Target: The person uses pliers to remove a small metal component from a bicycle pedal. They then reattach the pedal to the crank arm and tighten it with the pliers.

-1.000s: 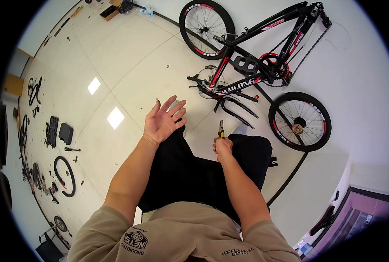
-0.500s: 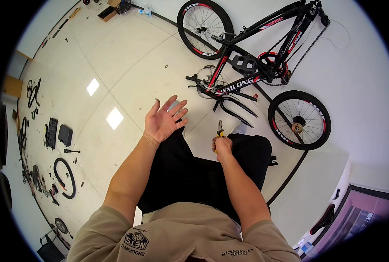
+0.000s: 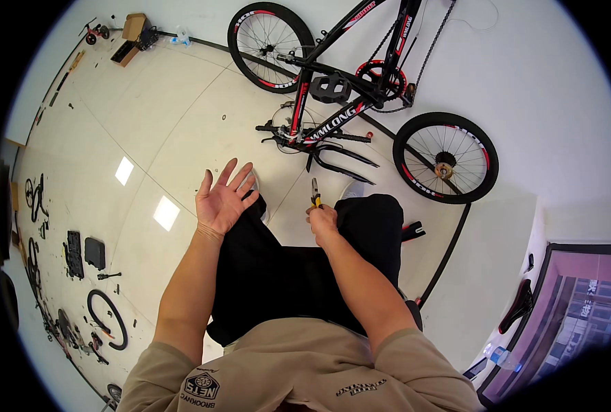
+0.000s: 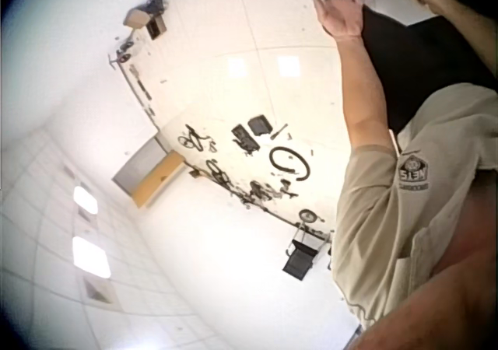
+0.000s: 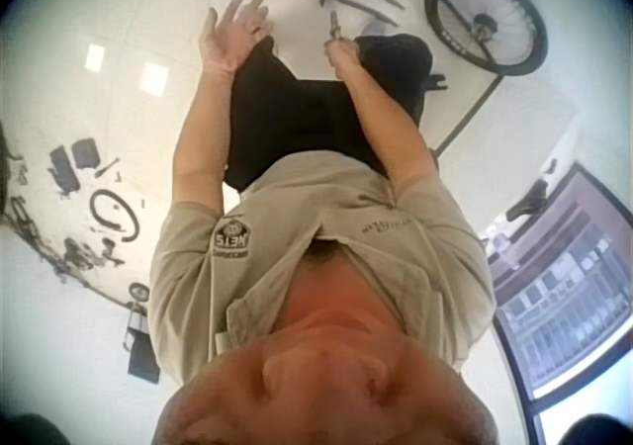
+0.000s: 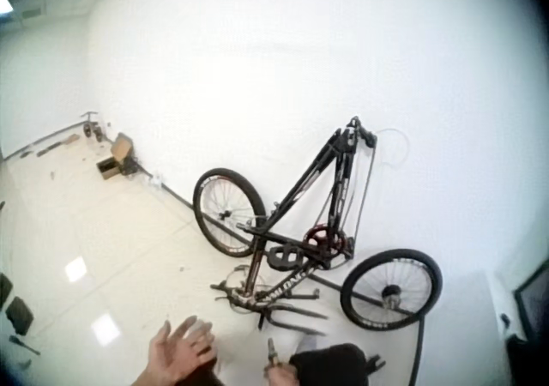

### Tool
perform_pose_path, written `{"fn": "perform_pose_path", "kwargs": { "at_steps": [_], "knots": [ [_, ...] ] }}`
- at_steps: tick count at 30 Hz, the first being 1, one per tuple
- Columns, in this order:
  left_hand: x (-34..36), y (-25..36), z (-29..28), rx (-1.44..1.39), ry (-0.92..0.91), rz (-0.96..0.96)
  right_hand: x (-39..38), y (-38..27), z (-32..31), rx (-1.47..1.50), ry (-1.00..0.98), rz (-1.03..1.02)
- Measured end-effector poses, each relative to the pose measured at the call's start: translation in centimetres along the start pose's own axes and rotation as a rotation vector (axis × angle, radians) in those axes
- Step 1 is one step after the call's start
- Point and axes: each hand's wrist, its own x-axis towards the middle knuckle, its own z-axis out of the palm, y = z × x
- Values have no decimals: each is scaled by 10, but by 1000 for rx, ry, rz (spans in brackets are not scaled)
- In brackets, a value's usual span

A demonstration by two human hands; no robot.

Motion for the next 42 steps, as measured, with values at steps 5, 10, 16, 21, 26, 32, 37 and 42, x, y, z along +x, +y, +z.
{"fn": "perform_pose_path", "kwargs": {
  "at_steps": [5, 10, 16, 21, 26, 32, 37, 42],
  "knots": [
    [0, 1, 0, 8, 1, 4, -5, -5, 4, -38, -3, -7],
    [0, 1, 2, 18, 11, -1, -6, -7, 5, 31, -57, 37],
    [0, 1, 2, 6, -2, -7, -5, -4, 7, -71, -3, -50],
    [1, 0, 1, -5, -7, -8, 1, 1, 5, -122, 1, -57],
    [-1, 3, 0, 7, 6, -5, -8, -10, 8, 7, -53, 33],
    [1, 1, 1, 12, -3, -5, -3, -1, 6, -155, 27, -106],
    [-1, 2, 0, 12, 5, 1, -8, -5, 7, -53, -39, -17],
    [0, 0, 1, 3, 9, 3, -10, -9, 6, -92, -28, -19]
  ]
}}
